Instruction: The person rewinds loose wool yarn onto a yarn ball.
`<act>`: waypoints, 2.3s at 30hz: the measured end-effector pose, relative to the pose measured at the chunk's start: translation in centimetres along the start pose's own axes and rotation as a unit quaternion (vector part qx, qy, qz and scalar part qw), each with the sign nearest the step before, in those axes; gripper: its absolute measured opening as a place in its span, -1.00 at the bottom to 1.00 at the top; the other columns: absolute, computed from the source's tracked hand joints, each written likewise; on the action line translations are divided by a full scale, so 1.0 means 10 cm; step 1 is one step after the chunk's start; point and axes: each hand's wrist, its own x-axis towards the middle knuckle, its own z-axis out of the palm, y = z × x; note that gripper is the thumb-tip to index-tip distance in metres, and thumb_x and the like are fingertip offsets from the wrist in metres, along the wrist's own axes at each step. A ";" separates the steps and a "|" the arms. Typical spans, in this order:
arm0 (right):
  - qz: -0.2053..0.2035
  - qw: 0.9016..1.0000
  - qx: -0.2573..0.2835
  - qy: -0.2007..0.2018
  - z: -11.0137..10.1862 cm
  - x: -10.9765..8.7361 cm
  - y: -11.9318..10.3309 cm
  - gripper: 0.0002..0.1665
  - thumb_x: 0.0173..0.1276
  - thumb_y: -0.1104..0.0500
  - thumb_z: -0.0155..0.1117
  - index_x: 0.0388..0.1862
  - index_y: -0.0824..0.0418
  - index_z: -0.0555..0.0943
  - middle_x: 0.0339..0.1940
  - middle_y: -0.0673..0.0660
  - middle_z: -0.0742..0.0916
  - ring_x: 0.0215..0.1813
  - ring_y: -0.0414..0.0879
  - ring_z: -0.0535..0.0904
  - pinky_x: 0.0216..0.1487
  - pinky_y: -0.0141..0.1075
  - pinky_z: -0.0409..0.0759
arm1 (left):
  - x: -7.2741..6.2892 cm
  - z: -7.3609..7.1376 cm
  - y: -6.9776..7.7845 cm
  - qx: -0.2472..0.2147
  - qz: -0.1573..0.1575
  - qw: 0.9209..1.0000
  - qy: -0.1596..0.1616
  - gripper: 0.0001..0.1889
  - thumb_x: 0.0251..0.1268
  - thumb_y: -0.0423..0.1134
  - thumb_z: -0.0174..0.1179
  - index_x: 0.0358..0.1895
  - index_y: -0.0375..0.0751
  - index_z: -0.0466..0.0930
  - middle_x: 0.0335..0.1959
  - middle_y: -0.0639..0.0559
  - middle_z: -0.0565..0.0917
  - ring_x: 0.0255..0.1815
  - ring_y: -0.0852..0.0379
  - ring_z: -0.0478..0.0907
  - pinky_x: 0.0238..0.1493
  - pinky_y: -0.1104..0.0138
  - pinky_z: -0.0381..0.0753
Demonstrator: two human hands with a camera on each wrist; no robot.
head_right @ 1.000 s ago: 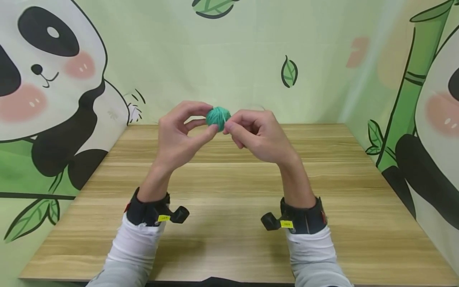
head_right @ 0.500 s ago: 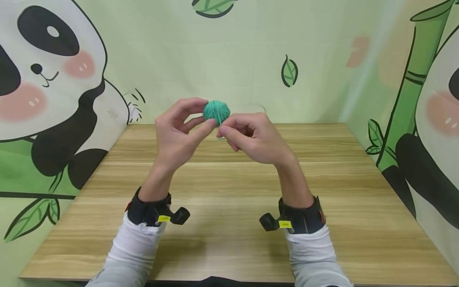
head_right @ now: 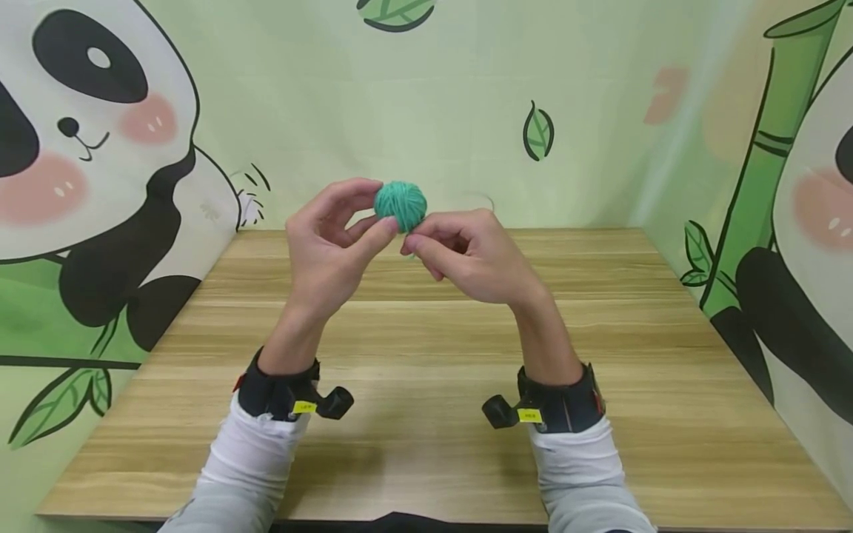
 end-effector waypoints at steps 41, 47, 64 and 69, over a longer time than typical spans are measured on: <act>0.026 0.997 0.015 0.066 0.00 0.02 0.01 -0.84 0.57 0.53 0.24 -0.20 0.39 0.71 -0.58 0.01 0.58 -0.65 -0.14 0.29 -0.67 -0.28 0.20 | -0.01 -0.03 0.05 -0.069 -0.035 0.995 -0.069 -0.53 0.38 -0.53 0.46 0.30 -0.64 0.61 0.12 0.14 0.82 0.13 0.13 0.80 0.28 0.16 0.94; 0.048 0.995 0.056 0.061 -0.01 0.01 0.00 -0.88 0.63 0.47 0.25 -0.16 0.43 0.70 -0.57 0.04 0.59 -0.64 -0.11 0.32 -0.68 -0.30 0.25 | -0.02 -0.04 0.05 -0.075 -0.034 0.994 -0.078 -0.52 0.39 -0.51 0.47 0.29 -0.66 0.60 0.12 0.13 0.82 0.13 0.13 0.80 0.28 0.17 0.94; 0.077 0.978 0.181 0.074 -0.05 0.04 -0.04 -0.51 0.82 0.30 -0.15 0.07 0.22 0.81 -0.33 0.10 0.78 -0.36 -0.01 0.64 -0.33 -0.32 0.72 | 0.02 -0.05 0.04 -0.047 -0.011 0.997 -0.067 -0.55 0.25 -0.66 0.41 0.21 -0.70 0.62 0.09 0.18 0.81 0.12 0.14 0.81 0.21 0.12 0.97; 0.073 0.978 0.165 0.104 -0.03 0.05 -0.06 -0.53 0.81 0.30 -0.12 0.18 0.35 0.78 -0.09 0.06 0.84 -0.13 -0.01 0.71 -0.06 -0.33 0.83 | 0.02 -0.06 0.02 -0.027 -0.020 0.998 -0.060 -0.58 0.29 -0.63 0.44 0.21 -0.63 0.66 0.08 0.15 0.81 0.11 0.12 0.82 0.24 0.08 0.96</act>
